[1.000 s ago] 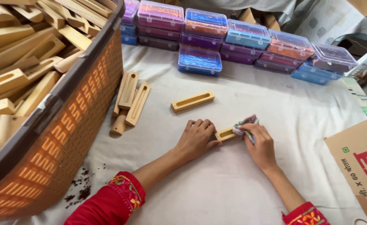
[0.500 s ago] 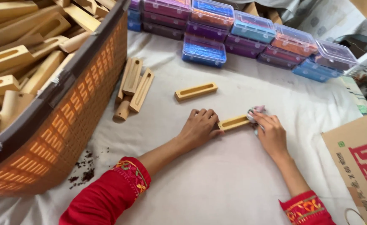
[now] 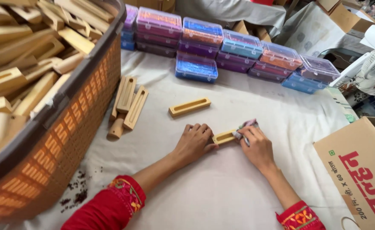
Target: Cleaning and wiping wooden components at a workshop table.
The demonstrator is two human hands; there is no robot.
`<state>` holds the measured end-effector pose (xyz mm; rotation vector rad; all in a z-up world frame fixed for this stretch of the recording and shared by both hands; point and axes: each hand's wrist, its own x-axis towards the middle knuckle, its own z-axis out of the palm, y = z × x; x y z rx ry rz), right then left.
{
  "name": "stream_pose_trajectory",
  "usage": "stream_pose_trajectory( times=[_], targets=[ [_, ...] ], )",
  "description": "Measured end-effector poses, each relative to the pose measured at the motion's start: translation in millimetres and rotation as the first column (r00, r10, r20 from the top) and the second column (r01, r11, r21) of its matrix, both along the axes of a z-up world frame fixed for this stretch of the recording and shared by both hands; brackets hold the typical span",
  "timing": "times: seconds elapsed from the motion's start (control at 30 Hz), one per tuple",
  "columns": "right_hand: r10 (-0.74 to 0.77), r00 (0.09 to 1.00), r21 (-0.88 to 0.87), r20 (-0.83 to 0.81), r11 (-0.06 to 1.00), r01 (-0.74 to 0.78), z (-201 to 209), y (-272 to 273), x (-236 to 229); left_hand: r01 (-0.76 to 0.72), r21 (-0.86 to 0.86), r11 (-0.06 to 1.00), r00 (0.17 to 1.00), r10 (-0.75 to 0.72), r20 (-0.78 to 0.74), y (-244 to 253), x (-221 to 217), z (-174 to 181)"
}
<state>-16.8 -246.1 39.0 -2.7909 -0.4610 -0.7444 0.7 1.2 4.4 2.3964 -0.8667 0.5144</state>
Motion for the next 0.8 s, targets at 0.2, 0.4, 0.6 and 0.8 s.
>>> stream_pose_trajectory(
  times=[0.2,0.4,0.6,0.8],
  targets=[
    [0.286,0.958,0.043,-0.005,0.957,-0.286,11.1,39.0,-23.3,-0.009,0.007,1.000,1.000,0.009,-0.030,-3.2,-2.0,-2.2],
    [0.141,0.986,-0.107,-0.085,0.983,-0.150,-9.2,-13.0,4.9,0.010,0.040,0.999,0.996,-0.007,-0.085,-1.5,-3.3,2.3],
    [0.231,0.958,0.046,0.167,0.969,-0.242,-5.1,16.1,-3.5,-0.025,0.034,0.999,0.999,0.026,-0.036,-1.8,0.4,1.6],
    [0.317,0.947,-0.195,0.054,0.933,-0.301,-4.3,0.4,3.0,-0.038,-0.013,0.999,0.999,0.038,0.021,0.6,-3.6,3.2]
  ],
)
